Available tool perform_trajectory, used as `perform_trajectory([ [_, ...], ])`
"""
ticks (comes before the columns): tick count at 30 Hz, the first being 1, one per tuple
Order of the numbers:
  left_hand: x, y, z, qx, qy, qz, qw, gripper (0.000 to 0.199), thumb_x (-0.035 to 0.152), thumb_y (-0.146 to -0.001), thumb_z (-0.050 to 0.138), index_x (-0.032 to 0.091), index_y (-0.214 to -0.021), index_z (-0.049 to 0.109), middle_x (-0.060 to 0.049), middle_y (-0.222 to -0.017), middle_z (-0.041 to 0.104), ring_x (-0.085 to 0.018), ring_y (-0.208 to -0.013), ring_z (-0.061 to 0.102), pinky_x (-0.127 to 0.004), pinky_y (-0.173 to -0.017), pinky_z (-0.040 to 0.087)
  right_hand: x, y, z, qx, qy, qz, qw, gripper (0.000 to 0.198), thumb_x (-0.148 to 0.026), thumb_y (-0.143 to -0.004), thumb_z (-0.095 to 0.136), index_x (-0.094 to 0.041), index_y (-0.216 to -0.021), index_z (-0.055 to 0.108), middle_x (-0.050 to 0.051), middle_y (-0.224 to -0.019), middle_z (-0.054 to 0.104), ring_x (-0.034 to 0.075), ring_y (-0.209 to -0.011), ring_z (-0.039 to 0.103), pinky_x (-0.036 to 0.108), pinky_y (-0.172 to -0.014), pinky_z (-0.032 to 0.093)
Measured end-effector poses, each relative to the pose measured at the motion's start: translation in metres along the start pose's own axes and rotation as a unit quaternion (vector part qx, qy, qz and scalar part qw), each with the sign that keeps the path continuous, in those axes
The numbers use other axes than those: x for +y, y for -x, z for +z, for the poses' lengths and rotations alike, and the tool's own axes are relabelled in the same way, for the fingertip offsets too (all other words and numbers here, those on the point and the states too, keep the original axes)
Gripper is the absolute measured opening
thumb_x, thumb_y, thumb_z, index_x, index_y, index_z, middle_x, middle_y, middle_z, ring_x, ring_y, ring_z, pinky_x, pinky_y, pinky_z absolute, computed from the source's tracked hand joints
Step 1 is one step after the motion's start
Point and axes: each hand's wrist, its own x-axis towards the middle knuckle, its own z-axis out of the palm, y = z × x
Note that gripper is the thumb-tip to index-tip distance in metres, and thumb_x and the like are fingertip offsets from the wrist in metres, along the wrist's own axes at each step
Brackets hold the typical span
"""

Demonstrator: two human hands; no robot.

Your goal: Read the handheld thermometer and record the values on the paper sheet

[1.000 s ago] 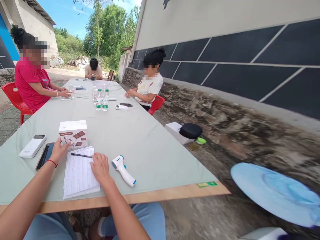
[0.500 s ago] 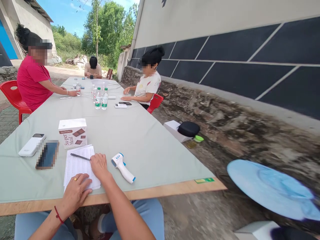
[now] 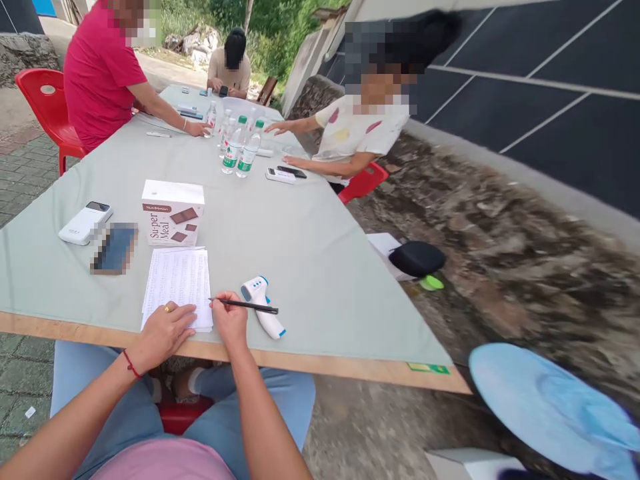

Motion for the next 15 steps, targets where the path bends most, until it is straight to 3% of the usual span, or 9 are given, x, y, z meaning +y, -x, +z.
perform_trajectory([
  [5, 0.006, -0.003, -0.005, -0.032, 0.031, 0.013, 0.999, 0.023, 0.019, -0.094, 0.044, 0.024, -0.105, 0.063, -0.006, -0.13, 0.06, -0.024, -0.097, 0.056, -0.037, -0.078, 0.04, 0.0, 0.004, -0.01, -0.014, 0.104, -0.033, 0.994, 0.015, -0.035, -0.066, 0.057, -0.02, -0.067, 0.056, -0.005, -0.056, 0.053, 0.013, -0.054, 0.046, 0.026, -0.054, 0.039],
  [15, 0.007, -0.004, -0.004, -0.043, -0.069, 0.051, 0.995, 0.026, 0.02, -0.097, 0.039, 0.021, -0.107, 0.062, -0.007, -0.132, 0.058, -0.021, -0.093, 0.053, -0.034, -0.072, 0.037, 0.004, 0.009, -0.015, -0.027, 0.168, -0.089, 0.981, 0.014, -0.034, -0.07, 0.053, -0.021, -0.064, 0.054, -0.005, -0.055, 0.049, 0.014, -0.059, 0.044, 0.027, -0.058, 0.038],
])
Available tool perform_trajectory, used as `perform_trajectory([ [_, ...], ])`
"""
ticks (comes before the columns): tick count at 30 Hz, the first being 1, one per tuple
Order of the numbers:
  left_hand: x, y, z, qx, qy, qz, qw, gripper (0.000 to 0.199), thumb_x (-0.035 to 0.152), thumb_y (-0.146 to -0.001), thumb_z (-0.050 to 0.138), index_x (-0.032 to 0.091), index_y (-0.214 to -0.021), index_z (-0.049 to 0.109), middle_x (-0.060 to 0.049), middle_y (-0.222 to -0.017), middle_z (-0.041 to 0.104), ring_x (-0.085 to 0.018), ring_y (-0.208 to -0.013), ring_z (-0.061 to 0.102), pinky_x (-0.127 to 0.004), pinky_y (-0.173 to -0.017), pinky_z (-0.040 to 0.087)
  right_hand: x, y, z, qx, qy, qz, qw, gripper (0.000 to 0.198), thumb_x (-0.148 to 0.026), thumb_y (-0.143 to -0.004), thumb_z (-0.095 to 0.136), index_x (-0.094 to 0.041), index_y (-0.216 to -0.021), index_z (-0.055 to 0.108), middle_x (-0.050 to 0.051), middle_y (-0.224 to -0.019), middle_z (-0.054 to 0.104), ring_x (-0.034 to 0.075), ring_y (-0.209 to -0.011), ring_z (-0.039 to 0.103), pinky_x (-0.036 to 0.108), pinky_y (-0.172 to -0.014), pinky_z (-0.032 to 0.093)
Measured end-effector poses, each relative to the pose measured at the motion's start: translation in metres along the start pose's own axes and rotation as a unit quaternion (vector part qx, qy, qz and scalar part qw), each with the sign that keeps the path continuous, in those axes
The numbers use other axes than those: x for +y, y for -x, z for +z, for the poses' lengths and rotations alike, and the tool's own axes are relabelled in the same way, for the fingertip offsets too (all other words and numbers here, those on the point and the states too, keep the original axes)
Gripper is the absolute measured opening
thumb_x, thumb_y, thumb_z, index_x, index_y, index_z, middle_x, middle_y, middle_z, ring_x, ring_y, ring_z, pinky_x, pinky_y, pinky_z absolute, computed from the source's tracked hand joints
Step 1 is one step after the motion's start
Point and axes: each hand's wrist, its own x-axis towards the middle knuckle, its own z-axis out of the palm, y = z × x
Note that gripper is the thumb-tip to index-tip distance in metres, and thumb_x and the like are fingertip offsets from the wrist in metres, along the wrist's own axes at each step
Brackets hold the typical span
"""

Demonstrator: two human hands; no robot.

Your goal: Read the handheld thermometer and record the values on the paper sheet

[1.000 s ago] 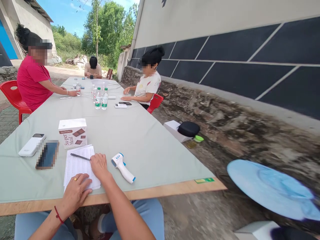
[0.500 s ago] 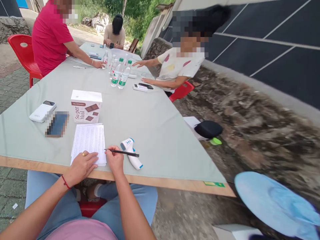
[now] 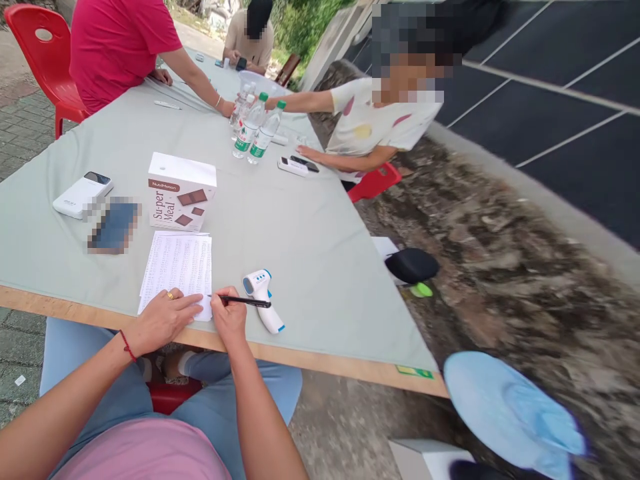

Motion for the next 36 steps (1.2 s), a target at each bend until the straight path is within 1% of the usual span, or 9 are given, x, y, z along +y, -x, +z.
perform_trajectory([
  [4, 0.0005, 0.0004, -0.0009, -0.002, -0.056, 0.011, 0.998, 0.023, 0.021, -0.098, 0.039, 0.021, -0.107, 0.06, -0.006, -0.132, 0.057, -0.02, -0.092, 0.053, -0.033, -0.069, 0.037, 0.0005, -0.0001, 0.0009, -0.007, 0.009, -0.016, 1.0, 0.015, -0.033, -0.07, 0.052, -0.022, -0.062, 0.054, -0.004, -0.054, 0.049, 0.014, -0.056, 0.044, 0.027, -0.055, 0.037],
  [8, 0.0002, 0.0006, 0.0003, 0.004, -0.073, 0.013, 0.997, 0.022, 0.022, -0.098, 0.04, 0.021, -0.107, 0.06, -0.005, -0.132, 0.057, -0.019, -0.091, 0.052, -0.033, -0.069, 0.036, -0.0005, 0.0002, 0.001, -0.02, 0.022, -0.029, 0.999, 0.015, -0.033, -0.071, 0.052, -0.022, -0.062, 0.054, -0.004, -0.055, 0.051, 0.014, -0.055, 0.045, 0.026, -0.054, 0.037],
  [12, 0.0004, 0.0012, 0.0018, 0.006, -0.072, 0.014, 0.997, 0.021, 0.022, -0.098, 0.04, 0.022, -0.108, 0.059, -0.003, -0.132, 0.057, -0.02, -0.091, 0.052, -0.033, -0.069, 0.037, -0.0001, 0.0011, 0.0005, -0.027, 0.029, -0.029, 0.999, 0.014, -0.033, -0.072, 0.052, -0.021, -0.065, 0.056, -0.003, -0.058, 0.053, 0.014, -0.057, 0.046, 0.027, -0.055, 0.038],
  [18, 0.0007, 0.0014, 0.0018, 0.004, -0.066, 0.014, 0.998, 0.02, 0.022, -0.097, 0.043, 0.021, -0.107, 0.059, -0.005, -0.132, 0.057, -0.02, -0.092, 0.053, -0.034, -0.069, 0.037, 0.0015, 0.0009, 0.0005, -0.033, 0.031, -0.022, 0.999, 0.014, -0.033, -0.072, 0.052, -0.021, -0.066, 0.056, -0.003, -0.06, 0.055, 0.015, -0.06, 0.048, 0.028, -0.059, 0.039],
  [24, 0.0003, 0.0007, 0.0018, 0.01, -0.062, 0.014, 0.998, 0.02, 0.022, -0.097, 0.042, 0.022, -0.107, 0.059, -0.002, -0.132, 0.058, -0.02, -0.092, 0.052, -0.034, -0.07, 0.037, -0.0001, 0.0008, 0.0012, -0.027, 0.032, -0.018, 0.999, 0.014, -0.034, -0.072, 0.051, -0.022, -0.065, 0.055, -0.003, -0.058, 0.052, 0.015, -0.057, 0.046, 0.027, -0.056, 0.038],
  [32, 0.0005, 0.0009, 0.0016, 0.007, -0.058, 0.012, 0.998, 0.02, 0.021, -0.097, 0.042, 0.021, -0.107, 0.06, -0.004, -0.132, 0.058, -0.02, -0.092, 0.053, -0.033, -0.069, 0.037, 0.0, 0.0006, 0.0009, -0.033, 0.027, -0.001, 0.999, 0.013, -0.034, -0.07, 0.052, -0.022, -0.064, 0.054, -0.004, -0.057, 0.051, 0.015, -0.056, 0.045, 0.027, -0.055, 0.038],
  [36, 0.0011, 0.0008, 0.0001, 0.004, -0.058, 0.01, 0.998, 0.02, 0.021, -0.097, 0.043, 0.021, -0.107, 0.06, -0.005, -0.131, 0.058, -0.02, -0.092, 0.053, -0.033, -0.069, 0.036, -0.0004, -0.0003, 0.001, -0.023, 0.015, -0.002, 1.0, 0.015, -0.035, -0.07, 0.051, -0.022, -0.064, 0.054, -0.003, -0.058, 0.052, 0.015, -0.057, 0.046, 0.027, -0.055, 0.039],
])
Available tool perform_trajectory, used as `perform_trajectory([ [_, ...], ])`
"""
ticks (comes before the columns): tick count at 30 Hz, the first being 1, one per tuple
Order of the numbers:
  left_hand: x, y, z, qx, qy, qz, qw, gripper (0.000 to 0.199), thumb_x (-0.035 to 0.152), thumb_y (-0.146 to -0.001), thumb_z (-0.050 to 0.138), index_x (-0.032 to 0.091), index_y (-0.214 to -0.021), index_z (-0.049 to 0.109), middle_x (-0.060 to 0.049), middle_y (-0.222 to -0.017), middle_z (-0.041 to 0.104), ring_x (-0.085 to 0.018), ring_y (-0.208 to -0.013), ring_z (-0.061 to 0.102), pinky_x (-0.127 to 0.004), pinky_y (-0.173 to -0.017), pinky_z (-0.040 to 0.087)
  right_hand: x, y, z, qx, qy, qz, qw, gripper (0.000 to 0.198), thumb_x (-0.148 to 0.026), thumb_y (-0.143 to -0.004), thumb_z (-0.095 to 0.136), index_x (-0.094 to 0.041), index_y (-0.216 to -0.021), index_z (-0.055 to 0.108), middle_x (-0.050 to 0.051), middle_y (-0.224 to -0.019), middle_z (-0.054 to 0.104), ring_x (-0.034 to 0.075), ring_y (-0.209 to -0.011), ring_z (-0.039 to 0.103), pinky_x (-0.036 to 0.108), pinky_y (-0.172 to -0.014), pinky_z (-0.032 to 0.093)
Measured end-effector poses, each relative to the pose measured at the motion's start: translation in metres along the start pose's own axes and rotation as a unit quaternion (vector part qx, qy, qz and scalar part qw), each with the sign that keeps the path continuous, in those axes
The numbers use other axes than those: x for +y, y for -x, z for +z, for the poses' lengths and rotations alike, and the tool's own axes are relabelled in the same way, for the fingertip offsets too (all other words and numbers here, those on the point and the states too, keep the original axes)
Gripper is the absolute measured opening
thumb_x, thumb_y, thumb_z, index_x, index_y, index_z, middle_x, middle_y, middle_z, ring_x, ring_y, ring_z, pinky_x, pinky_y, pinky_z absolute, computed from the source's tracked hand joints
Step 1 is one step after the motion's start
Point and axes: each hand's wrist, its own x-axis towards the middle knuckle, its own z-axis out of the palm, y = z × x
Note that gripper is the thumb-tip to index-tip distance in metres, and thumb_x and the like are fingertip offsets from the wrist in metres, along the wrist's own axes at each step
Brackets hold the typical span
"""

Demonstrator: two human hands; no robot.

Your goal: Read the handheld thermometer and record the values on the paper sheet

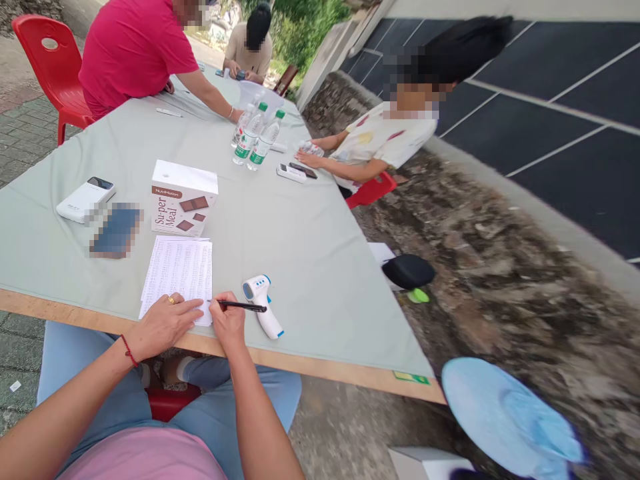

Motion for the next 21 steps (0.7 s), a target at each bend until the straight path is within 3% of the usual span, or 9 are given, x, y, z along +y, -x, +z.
perform_trajectory([
  [21, -0.0013, 0.0007, -0.0017, -0.006, -0.007, 0.001, 1.0, 0.02, 0.02, -0.095, 0.045, 0.022, -0.109, 0.06, -0.004, -0.132, 0.058, -0.02, -0.092, 0.053, -0.033, -0.07, 0.038, 0.0036, 0.0038, -0.0007, -0.009, 0.026, -0.011, 1.0, 0.015, -0.035, -0.074, 0.051, -0.022, -0.067, 0.055, -0.004, -0.059, 0.053, 0.014, -0.055, 0.044, 0.027, -0.056, 0.038],
])
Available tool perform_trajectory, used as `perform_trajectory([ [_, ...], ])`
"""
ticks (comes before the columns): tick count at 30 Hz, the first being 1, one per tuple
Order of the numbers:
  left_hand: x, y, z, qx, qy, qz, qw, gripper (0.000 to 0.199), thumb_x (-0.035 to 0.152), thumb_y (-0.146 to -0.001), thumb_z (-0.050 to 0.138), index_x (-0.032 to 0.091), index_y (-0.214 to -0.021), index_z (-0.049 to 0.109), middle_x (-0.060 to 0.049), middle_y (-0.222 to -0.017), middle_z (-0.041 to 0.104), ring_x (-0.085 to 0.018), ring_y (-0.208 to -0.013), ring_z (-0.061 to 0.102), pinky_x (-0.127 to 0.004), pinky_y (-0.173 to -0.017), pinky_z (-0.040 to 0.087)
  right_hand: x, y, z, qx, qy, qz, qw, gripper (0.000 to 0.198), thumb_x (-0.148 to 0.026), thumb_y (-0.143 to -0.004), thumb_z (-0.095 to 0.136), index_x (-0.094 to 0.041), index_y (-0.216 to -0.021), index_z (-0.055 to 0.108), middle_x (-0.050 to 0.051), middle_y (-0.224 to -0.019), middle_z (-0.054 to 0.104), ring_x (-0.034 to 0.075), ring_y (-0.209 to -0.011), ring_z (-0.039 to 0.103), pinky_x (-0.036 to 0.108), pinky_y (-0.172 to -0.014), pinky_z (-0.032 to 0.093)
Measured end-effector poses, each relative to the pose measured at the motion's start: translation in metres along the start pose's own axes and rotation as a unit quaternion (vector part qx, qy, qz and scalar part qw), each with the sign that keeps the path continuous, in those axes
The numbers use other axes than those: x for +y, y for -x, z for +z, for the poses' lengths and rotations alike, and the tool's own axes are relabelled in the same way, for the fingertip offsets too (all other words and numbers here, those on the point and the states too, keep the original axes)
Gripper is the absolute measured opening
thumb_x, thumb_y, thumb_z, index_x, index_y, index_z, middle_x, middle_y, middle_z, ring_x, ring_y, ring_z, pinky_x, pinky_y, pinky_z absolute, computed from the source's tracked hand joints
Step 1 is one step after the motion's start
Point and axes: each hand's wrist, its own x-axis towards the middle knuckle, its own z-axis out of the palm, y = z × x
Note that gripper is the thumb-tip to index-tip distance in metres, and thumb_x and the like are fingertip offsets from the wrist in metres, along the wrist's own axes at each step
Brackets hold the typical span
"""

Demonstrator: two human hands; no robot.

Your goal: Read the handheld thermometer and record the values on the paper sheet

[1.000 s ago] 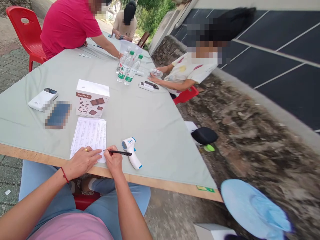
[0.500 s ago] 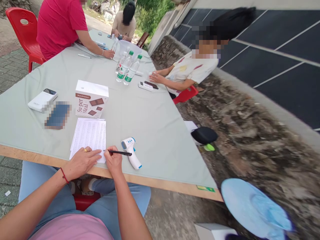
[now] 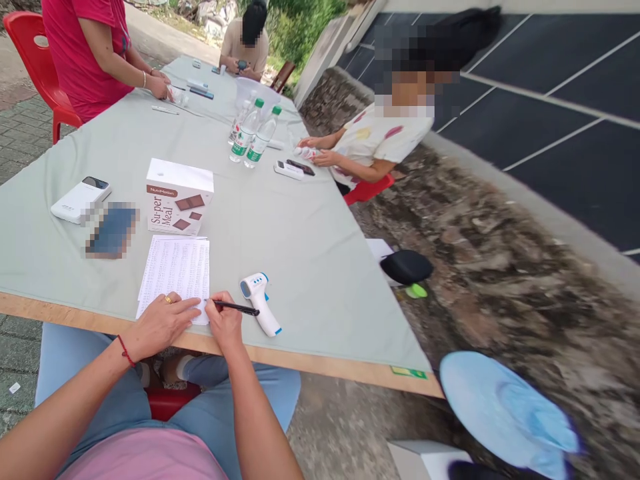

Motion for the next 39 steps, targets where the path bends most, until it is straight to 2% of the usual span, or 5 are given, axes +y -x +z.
perform_trajectory([
  [39, 0.001, -0.0001, 0.0, 0.005, 0.003, -0.006, 1.0, 0.021, 0.021, -0.096, 0.044, 0.022, -0.109, 0.06, -0.006, -0.13, 0.058, -0.019, -0.093, 0.053, -0.033, -0.07, 0.038, 0.0002, 0.0012, -0.0007, -0.004, -0.007, 0.005, 1.0, 0.013, -0.031, -0.075, 0.051, -0.022, -0.067, 0.055, -0.004, -0.06, 0.054, 0.014, -0.057, 0.046, 0.027, -0.056, 0.039],
])
